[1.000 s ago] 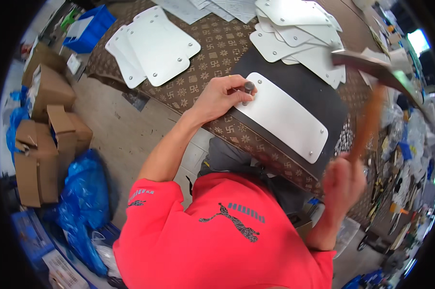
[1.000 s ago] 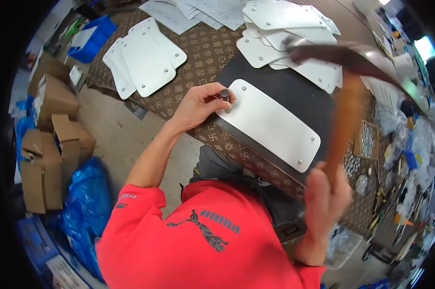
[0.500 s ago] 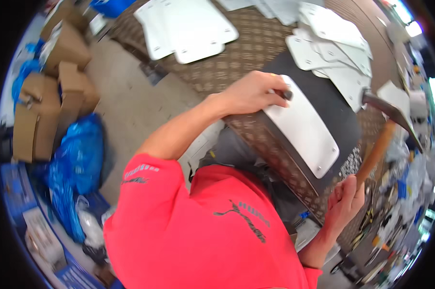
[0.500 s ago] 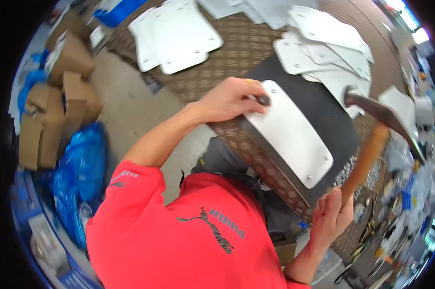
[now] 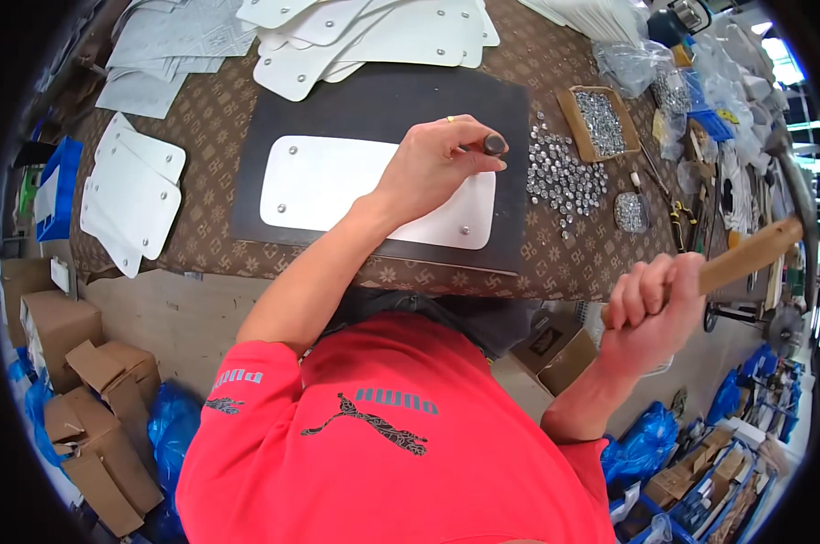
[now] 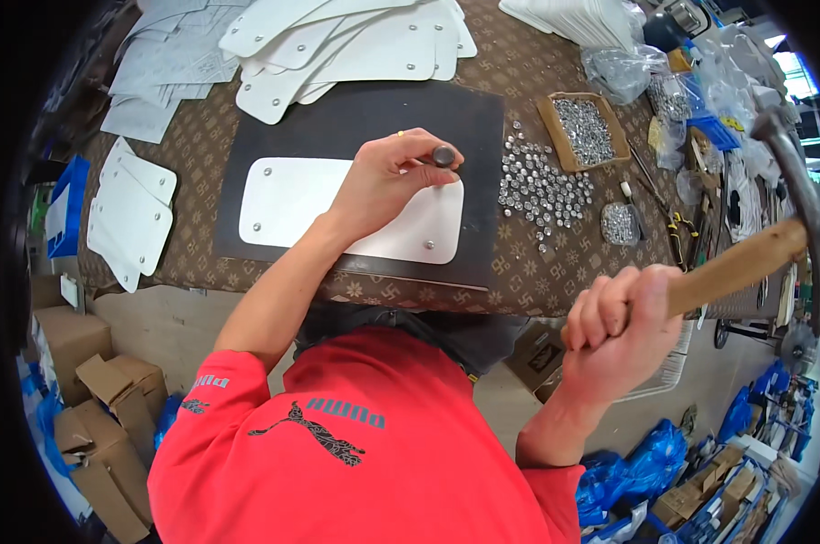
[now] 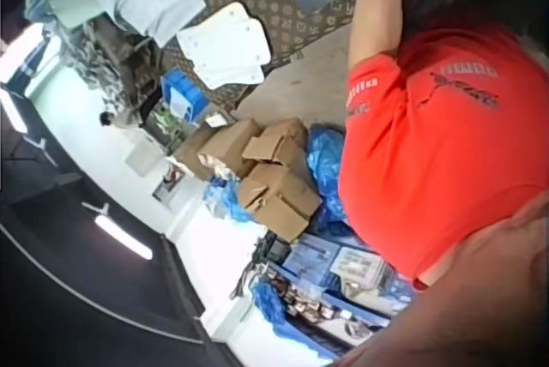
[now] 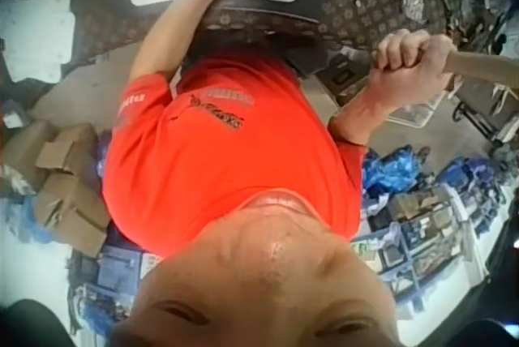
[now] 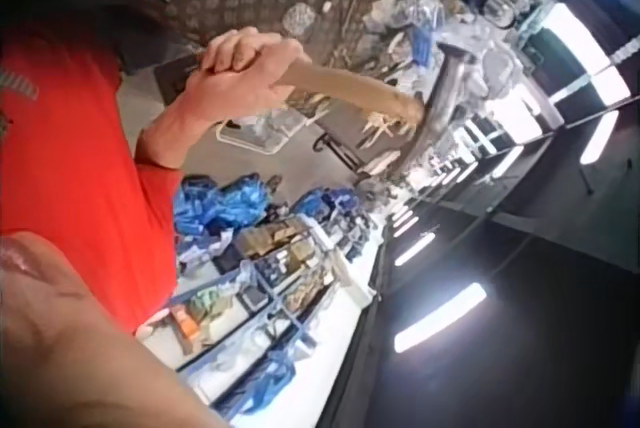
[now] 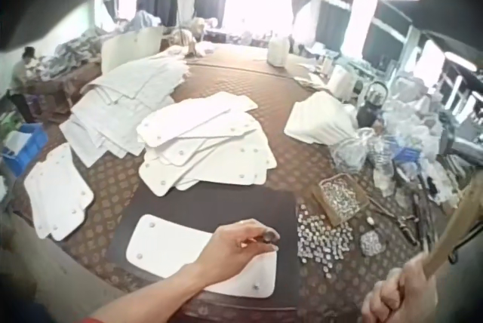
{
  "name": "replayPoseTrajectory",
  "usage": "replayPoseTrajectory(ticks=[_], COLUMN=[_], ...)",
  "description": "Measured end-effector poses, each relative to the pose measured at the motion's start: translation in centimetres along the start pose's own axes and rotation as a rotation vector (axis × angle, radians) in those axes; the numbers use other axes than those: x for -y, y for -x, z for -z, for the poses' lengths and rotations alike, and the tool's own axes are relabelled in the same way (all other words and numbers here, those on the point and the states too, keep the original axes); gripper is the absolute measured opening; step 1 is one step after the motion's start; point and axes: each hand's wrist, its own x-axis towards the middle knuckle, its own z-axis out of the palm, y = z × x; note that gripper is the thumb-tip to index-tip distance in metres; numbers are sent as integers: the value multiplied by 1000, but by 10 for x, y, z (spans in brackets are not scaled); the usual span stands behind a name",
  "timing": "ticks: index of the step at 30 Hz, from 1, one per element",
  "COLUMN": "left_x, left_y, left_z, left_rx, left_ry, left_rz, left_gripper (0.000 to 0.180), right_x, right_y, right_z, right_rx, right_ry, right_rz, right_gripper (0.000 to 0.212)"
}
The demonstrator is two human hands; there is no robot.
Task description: Hammering small metal rivets into material components for bag assembly.
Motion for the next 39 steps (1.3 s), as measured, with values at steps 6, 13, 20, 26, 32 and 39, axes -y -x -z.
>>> replayPoseTrajectory(ticks=[6, 13, 20, 26, 32, 39], left_x=[9, 12, 13, -13, 0, 8], left_y=[-7, -5, -2, 25, 51, 48], left_z=[-5, -13, -6, 0, -13, -15], left_rx=[20, -17, -3, 82, 149, 184], left_ry=[-117, -132, -58, 248, 161, 162], left_rz=[20, -137, -149, -23, -10, -32], left_gripper=[16, 20, 19, 18, 21, 22], right_x=[-4, 17, -5, 16, 27, 72], right_y=[1, 18, 23, 54, 52, 61], right_z=[16, -4, 33, 35, 32, 19], right_rx=[-25, -358, 411, -25, -109, 292], right_ry=[237, -501, 1172, 648, 612, 24], right_rz=[117, -120, -139, -142, -54, 277], right_gripper=[31, 20, 12, 20, 22, 18])
